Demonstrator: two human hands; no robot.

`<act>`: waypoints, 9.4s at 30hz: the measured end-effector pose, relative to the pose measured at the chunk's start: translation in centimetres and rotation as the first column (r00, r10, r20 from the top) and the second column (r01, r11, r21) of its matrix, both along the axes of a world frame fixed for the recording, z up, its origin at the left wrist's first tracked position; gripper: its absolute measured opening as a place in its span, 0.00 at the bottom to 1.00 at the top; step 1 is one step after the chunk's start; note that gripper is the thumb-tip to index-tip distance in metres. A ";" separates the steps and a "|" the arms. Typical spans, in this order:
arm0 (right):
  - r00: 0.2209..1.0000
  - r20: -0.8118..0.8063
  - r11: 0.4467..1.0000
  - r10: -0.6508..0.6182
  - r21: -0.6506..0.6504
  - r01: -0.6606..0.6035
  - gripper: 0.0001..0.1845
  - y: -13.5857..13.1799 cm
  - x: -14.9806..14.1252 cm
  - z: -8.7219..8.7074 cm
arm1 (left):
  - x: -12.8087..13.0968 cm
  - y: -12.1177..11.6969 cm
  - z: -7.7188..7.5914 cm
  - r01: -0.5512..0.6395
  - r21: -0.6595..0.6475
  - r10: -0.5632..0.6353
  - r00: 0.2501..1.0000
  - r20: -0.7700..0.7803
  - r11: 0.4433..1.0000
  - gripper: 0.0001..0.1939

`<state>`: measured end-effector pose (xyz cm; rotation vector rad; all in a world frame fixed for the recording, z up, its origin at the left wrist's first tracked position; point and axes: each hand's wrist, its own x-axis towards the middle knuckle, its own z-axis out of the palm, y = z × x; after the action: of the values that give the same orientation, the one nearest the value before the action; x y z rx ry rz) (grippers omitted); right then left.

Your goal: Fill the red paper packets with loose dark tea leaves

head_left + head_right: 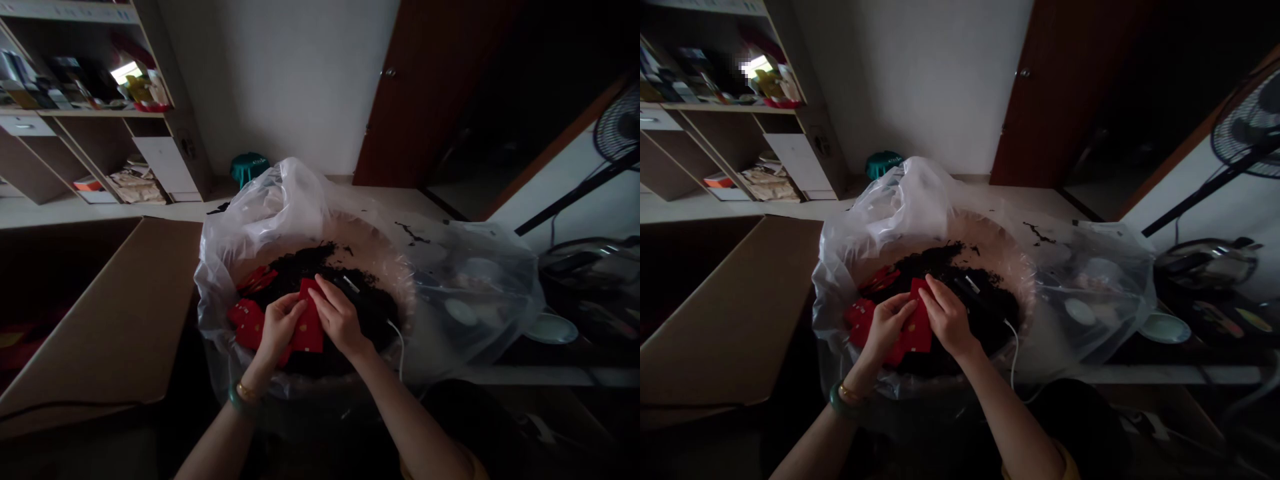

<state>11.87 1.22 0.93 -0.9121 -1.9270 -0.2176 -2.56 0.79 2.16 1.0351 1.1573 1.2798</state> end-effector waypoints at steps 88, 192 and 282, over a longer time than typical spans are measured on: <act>0.741 -0.672 0.349 -0.006 -0.696 -0.628 0.21 -1.5 2.1 -0.2 | -1.9 -0.2 -1.6 0.303 -0.127 -0.294 0.952 0.085 0.945 0.31; 0.942 0.285 0.695 0.180 -0.714 0.083 0.15 3.3 1.0 10.0 | -1.0 2.2 -3.4 0.056 0.364 0.251 0.628 -0.737 0.930 0.24; 0.812 0.546 0.496 0.205 -0.774 0.395 0.09 4.9 -2.9 8.7 | -1.2 2.8 -4.9 0.106 0.220 0.087 0.692 -0.717 0.970 0.22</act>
<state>8.97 6.14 9.67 -1.8102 -2.6019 0.5844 -3.73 3.59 -2.77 1.8422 1.5948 1.0259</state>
